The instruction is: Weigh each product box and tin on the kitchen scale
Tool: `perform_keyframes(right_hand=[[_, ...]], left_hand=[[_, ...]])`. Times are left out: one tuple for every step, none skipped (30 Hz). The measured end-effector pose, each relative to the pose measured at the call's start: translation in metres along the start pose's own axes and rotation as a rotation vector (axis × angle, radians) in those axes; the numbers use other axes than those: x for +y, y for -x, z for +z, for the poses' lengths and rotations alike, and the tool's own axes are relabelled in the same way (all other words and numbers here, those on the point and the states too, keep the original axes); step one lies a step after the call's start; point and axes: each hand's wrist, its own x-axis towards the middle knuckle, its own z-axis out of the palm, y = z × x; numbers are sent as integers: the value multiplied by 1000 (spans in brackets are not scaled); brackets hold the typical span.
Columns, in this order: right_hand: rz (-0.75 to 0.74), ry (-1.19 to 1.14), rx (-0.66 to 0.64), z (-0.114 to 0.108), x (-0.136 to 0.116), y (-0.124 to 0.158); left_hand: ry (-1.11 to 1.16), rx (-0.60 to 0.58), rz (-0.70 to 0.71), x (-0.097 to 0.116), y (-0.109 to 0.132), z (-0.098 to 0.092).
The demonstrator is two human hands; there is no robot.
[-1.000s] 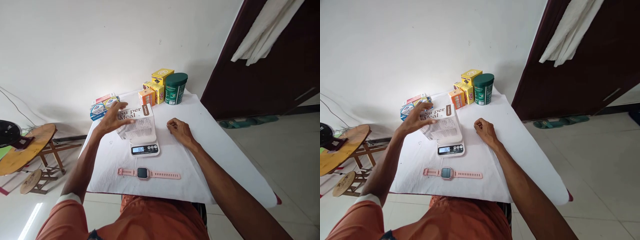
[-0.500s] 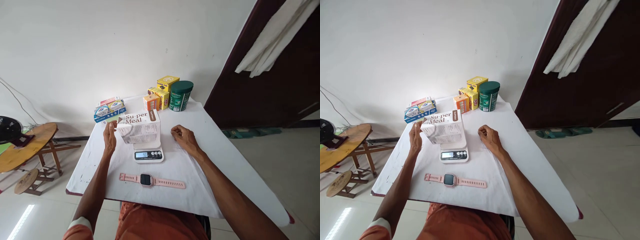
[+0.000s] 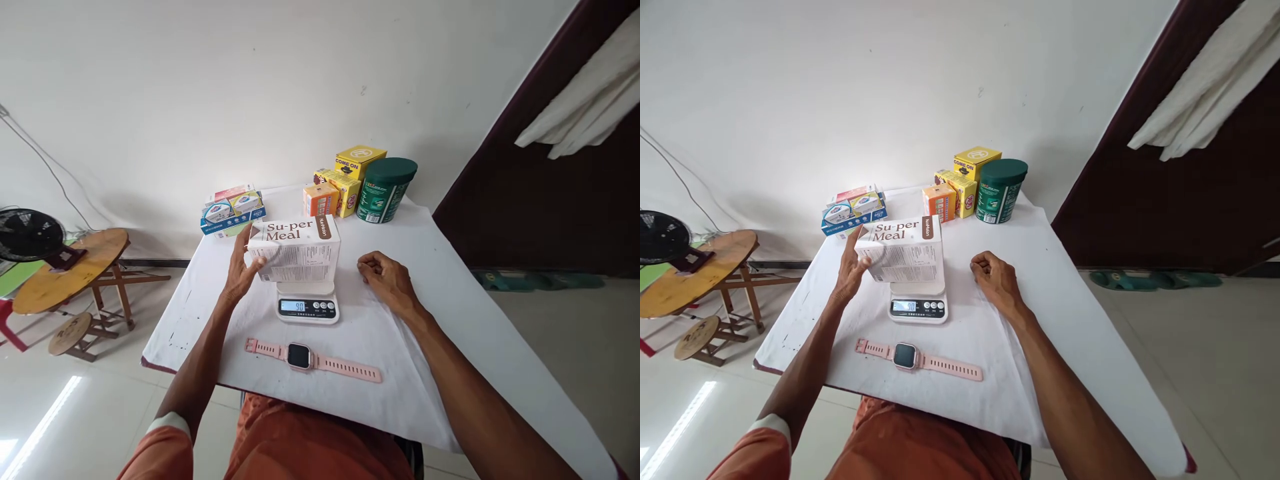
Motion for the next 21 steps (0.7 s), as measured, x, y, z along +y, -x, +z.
perform_keyframes(right_hand=[[-4,0,-2,0,-1,0],[-5,-2,-2,-1,-1,0],[-4,-4,-2,-1,-2,0],[-1,-4,-1,-1,-2,0],[4,-2,0,-1,-2,1],[10,2,0,-1,-2,1],[17,7,-1,0,-2,1],[25,11,-4,0,-2,1],[33,12,-6,0,-2,1],[40,12,-8,0,-2,1],[45,12,-10,0,-3,1],[46,11,-13,0,-3,1],[45,10,-14,0,-3,1],[42,11,-17,0,-3,1],[38,14,-21,-1,-3,1],[33,19,-23,-1,-4,1],[28,25,-21,-1,-4,1],[22,34,-18,-2,-4,1],[14,43,-15,-2,-4,1],[6,49,-11,-2,-4,0],[-1,52,-5,-2,-4,0]], left_hand=[[-17,-26,-18,0,-1,0],[-27,-48,-43,1,-2,-1],[-28,-67,-72,1,-3,-1],[-18,-84,-102,2,-3,-1],[1,-100,-132,2,-4,-1],[29,-110,-162,3,-5,-1],[60,-115,-190,3,-5,-2],[90,-114,-215,4,-5,-2],[115,-106,-234,4,-5,-4],[132,-92,-248,3,-6,-7],[138,-72,-256,2,-6,-11],[134,-47,-259,1,-7,-17],[123,-15,-260,-1,-8,-25],[111,22,-260,-5,-9,-34],[100,64,-260,-9,-10,-45],[89,107,-261,-15,-11,-57],[73,148,-265,-22,-12,-68],[52,182,-273,-30,-14,-79],[29,206,-284,-38,-15,-89],[6,217,-296,-48,-17,-97],[-13,220,-311,-58,-18,-103]])
